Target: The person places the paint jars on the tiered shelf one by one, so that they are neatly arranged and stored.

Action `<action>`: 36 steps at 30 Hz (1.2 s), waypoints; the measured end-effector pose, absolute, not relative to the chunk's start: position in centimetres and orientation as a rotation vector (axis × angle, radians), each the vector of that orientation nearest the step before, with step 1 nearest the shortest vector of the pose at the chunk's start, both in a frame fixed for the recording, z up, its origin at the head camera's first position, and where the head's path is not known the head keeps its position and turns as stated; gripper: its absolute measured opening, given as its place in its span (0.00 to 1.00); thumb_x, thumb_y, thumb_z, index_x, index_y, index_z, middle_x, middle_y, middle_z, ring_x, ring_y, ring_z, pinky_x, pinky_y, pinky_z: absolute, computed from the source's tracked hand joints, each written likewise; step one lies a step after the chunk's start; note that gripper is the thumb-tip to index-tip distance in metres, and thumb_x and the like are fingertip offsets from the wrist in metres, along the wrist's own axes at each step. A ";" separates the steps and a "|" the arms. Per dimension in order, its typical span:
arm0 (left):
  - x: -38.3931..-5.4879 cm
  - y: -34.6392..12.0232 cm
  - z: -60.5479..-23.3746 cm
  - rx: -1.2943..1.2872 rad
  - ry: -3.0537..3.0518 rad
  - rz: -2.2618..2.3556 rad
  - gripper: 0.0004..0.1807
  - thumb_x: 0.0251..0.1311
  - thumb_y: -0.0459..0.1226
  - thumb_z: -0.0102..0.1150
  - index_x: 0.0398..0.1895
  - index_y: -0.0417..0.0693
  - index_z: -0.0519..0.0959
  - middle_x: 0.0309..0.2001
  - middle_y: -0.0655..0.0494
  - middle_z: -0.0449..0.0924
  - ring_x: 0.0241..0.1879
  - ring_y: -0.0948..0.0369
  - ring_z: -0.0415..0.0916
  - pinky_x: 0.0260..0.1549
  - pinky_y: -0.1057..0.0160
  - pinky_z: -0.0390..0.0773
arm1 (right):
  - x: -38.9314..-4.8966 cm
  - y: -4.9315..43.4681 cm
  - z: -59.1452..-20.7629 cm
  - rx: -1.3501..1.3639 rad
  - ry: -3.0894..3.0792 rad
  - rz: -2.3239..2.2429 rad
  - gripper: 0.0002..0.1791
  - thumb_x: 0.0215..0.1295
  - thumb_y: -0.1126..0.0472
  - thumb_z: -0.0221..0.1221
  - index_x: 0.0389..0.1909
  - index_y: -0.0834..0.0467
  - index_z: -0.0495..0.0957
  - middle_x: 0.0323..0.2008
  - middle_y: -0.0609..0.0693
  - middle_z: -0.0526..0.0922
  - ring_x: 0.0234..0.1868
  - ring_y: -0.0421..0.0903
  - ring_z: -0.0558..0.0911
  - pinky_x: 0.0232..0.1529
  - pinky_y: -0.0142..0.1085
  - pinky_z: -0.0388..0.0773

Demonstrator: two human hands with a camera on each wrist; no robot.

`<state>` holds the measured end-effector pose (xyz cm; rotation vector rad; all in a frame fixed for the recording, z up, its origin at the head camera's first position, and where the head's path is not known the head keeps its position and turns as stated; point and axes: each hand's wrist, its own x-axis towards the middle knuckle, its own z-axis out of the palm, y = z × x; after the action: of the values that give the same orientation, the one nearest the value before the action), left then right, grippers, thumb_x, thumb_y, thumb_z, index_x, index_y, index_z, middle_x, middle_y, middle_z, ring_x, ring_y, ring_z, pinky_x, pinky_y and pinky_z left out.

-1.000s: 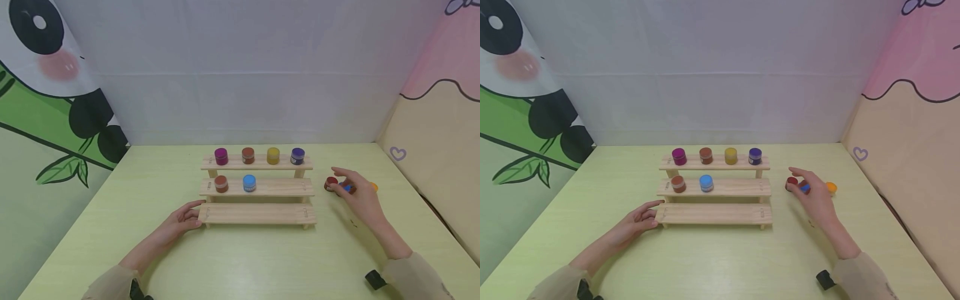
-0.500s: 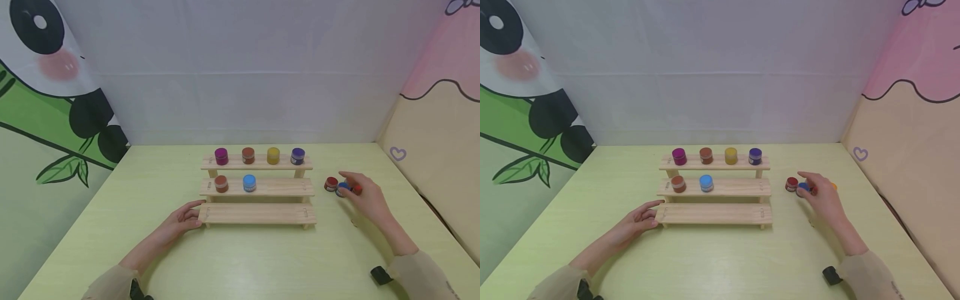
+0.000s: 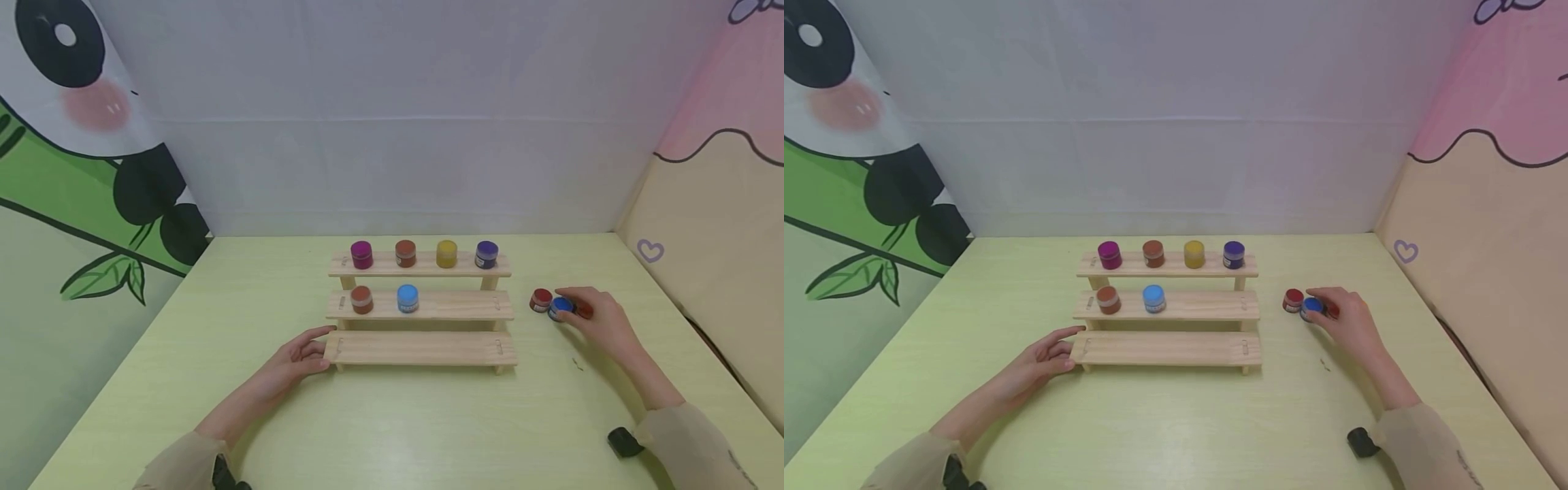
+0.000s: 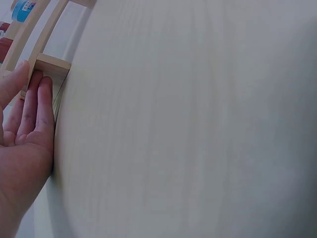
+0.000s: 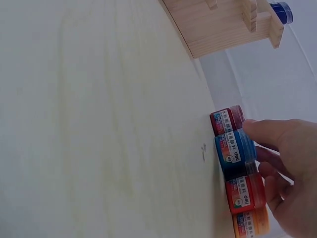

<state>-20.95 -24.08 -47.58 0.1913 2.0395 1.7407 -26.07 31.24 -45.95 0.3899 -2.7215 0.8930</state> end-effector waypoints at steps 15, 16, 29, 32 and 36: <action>-20.9 -24.0 -47.4 0.227 2.024 1.765 0.40 0.68 0.38 0.58 0.78 0.45 0.50 0.52 0.64 0.80 0.51 0.70 0.78 0.53 0.72 0.74 | -26.6 32.0 -45.9 0.474 -2.792 0.854 0.21 0.59 0.60 0.70 0.53 0.60 0.81 0.47 0.63 0.81 0.41 0.50 0.71 0.39 0.30 0.66; -20.9 -24.0 -47.4 0.225 2.023 1.767 0.40 0.68 0.37 0.58 0.78 0.45 0.50 0.51 0.65 0.80 0.51 0.70 0.78 0.53 0.72 0.74 | -26.6 32.0 -45.9 0.488 -2.794 0.849 0.21 0.58 0.61 0.70 0.53 0.60 0.81 0.47 0.62 0.81 0.41 0.50 0.72 0.39 0.30 0.66; -21.0 -24.1 -47.6 0.233 2.025 1.765 0.40 0.68 0.37 0.58 0.78 0.46 0.50 0.51 0.64 0.80 0.51 0.70 0.78 0.53 0.72 0.74 | -26.7 32.2 -45.9 0.592 -2.760 0.780 0.22 0.52 0.66 0.73 0.50 0.61 0.83 0.43 0.59 0.85 0.39 0.48 0.76 0.41 0.29 0.70; -21.0 -24.0 -47.5 0.226 2.025 1.764 0.40 0.68 0.38 0.58 0.78 0.46 0.50 0.51 0.64 0.81 0.51 0.70 0.78 0.53 0.72 0.74 | -26.7 32.2 -45.9 0.584 -2.770 0.796 0.22 0.52 0.64 0.73 0.50 0.61 0.83 0.43 0.59 0.86 0.40 0.49 0.77 0.42 0.29 0.70; -20.9 -24.0 -47.5 0.229 2.023 1.770 0.40 0.68 0.37 0.58 0.78 0.46 0.50 0.51 0.64 0.80 0.51 0.70 0.78 0.53 0.72 0.74 | -26.7 32.2 -45.9 0.582 -2.771 0.808 0.22 0.53 0.64 0.73 0.50 0.61 0.83 0.44 0.60 0.85 0.40 0.49 0.76 0.41 0.29 0.69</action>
<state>-20.92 -24.03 -47.52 0.2286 2.0230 1.7696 -26.68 32.17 -45.89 0.5819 -2.7715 0.8079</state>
